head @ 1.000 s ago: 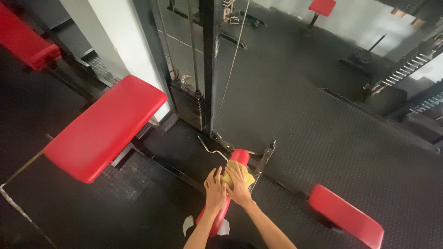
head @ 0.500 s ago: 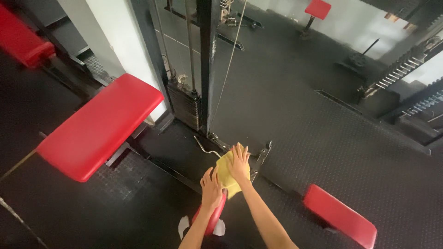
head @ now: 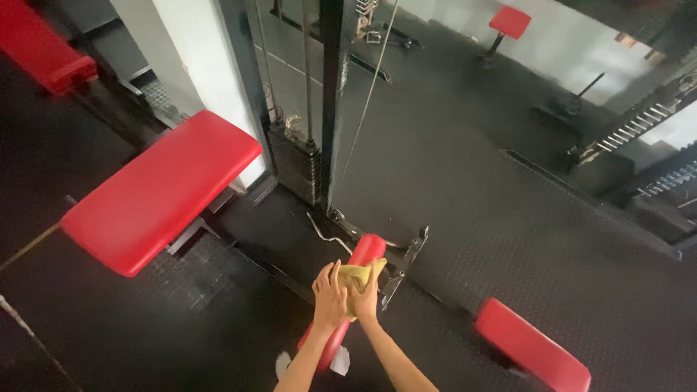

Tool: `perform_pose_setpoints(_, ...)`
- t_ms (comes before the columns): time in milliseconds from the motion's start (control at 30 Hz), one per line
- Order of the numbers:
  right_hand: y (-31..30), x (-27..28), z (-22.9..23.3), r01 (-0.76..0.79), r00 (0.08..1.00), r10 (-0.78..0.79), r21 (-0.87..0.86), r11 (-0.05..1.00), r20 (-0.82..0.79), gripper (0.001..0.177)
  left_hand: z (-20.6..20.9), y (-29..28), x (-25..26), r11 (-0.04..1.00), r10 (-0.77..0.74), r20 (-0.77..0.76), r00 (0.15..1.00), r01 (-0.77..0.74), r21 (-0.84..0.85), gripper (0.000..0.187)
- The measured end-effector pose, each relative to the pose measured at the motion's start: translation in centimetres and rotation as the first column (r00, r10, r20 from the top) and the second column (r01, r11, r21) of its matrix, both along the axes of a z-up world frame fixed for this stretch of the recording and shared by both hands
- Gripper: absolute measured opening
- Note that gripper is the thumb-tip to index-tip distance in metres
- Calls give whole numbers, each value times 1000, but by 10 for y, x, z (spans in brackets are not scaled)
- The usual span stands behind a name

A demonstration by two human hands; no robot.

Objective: Using a towel to wipe down and clean the red padded benches and pads of a weight machine in a gym.

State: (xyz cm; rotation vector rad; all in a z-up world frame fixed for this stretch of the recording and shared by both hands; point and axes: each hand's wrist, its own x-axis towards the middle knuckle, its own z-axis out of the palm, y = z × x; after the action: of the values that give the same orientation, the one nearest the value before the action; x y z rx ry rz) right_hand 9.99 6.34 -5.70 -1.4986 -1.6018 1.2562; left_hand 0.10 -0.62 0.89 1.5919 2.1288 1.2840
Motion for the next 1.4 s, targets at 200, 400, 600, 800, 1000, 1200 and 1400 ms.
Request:
perform_pose_setpoints(200, 32, 0, 38, 144, 880, -314, -428, 892, -357, 126, 27, -24, 0, 986, 73, 67, 995, -82, 147, 49)
perform_pose_setpoints(400, 66, -15, 47, 195, 914, -360, -575, 795, -188, 118, -16, -88, 10, 877, 277, -158, 948, -316, -362, 57)
perform_pose_setpoints(600, 65, -10, 35, 68, 771, -467, -673, 737, -433, 82, -48, -117, 22, 795, 441, -67, 895, -424, -433, 65)
perform_pose_setpoints(800, 57, -5, 48, -55, 803, -425, -764, 643, -417, 73, -35, -112, 25, 794, 494, -211, 844, -536, -287, 66)
perform_pose_setpoints(1000, 52, -1, 22, 154, 931, -309, -557, 816, -195, 85, -36, -111, 25, 786, 493, -244, 835, -548, -287, 67)
perform_pose_setpoints(1200, 78, 20, -4, 108, 882, 11, -226, 968, 471, 107, -37, -112, 24, 736, 511, -174, 842, -533, -417, 68)
perform_pose_setpoints(1400, 14, 16, 53, -134, 990, 122, 198, 971, 71, 79, -38, -110, 18, 717, 555, 52, 831, -446, -535, 55)
